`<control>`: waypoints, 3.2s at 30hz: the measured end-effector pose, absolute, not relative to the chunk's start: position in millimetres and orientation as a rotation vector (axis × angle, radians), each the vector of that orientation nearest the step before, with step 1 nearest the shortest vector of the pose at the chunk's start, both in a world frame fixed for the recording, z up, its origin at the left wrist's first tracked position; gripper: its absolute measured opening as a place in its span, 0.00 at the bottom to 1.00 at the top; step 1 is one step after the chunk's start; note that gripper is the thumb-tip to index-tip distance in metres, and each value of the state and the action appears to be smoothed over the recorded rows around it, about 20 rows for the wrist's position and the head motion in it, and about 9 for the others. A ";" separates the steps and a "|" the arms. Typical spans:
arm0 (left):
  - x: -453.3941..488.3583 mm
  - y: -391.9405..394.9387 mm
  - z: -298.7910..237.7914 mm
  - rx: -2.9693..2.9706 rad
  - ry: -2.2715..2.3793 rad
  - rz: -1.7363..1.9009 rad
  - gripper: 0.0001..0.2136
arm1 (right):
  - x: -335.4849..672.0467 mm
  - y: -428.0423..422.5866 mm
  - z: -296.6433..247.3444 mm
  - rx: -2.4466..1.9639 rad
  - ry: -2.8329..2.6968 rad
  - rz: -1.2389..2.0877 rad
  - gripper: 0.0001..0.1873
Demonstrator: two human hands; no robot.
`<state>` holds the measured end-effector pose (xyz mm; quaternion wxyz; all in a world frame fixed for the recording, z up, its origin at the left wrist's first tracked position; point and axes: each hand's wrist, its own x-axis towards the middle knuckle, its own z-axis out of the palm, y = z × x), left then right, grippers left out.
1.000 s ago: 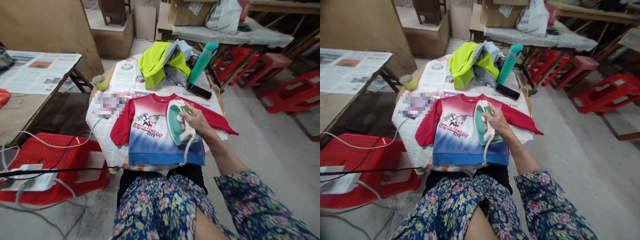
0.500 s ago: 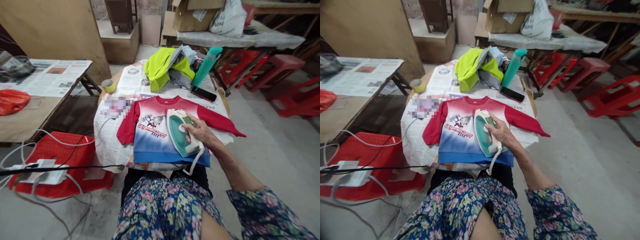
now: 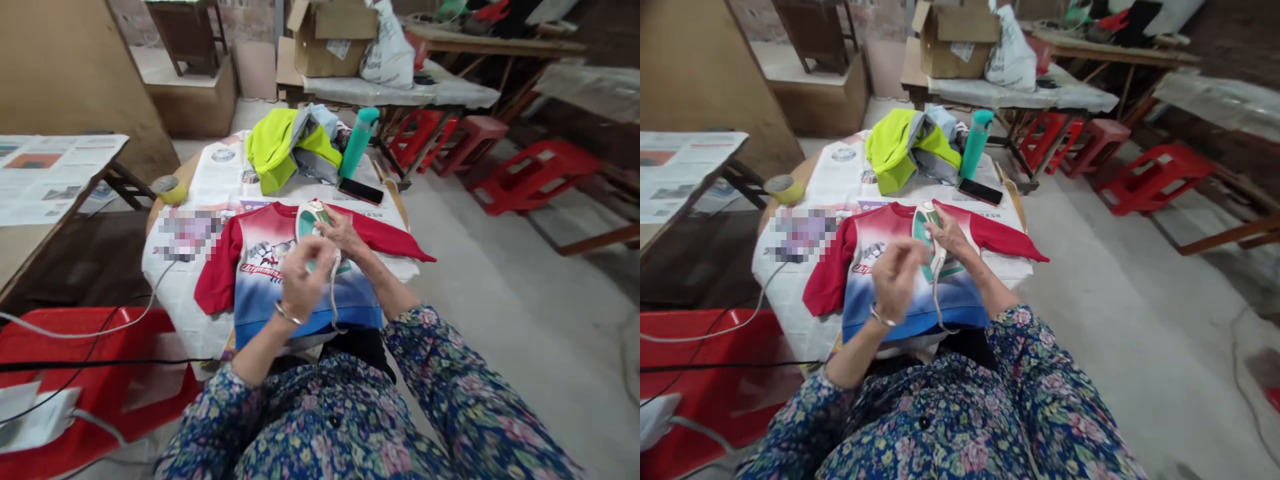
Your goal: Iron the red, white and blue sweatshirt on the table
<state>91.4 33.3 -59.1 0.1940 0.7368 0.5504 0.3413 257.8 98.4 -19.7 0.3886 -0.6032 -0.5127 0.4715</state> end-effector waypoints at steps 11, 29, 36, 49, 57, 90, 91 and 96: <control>61.6 114.4 -114.4 2.172 1.886 0.292 0.33 | 263.9 65.2 -14.8 -1.505 -1.493 1.249 0.41; 57.8 115.4 -123.3 2.237 1.878 0.312 0.34 | 270.2 39.9 -14.1 -1.504 -1.438 1.294 0.38; 58.3 113.5 -126.3 2.246 1.899 0.329 0.32 | 281.2 22.1 -31.0 -1.489 -1.420 1.324 0.43; 61.2 115.5 -112.4 2.202 1.913 0.250 0.31 | 254.7 145.1 -21.5 -1.545 -1.362 1.120 0.44; 60.3 115.7 -112.3 2.207 1.898 0.277 0.30 | 269.3 51.6 -26.2 -1.480 -1.403 1.272 0.41; 57.9 118.2 -113.2 2.113 1.939 0.424 0.32 | 266.5 116.2 -7.1 -1.551 -1.385 1.277 0.30; 58.5 117.5 -111.8 2.108 1.941 0.413 0.32 | 272.5 104.7 -8.9 -1.558 -1.363 1.264 0.31; 63.2 110.6 -108.5 2.042 2.001 0.459 0.35 | 302.3 47.4 -18.8 -1.588 -1.274 1.153 0.39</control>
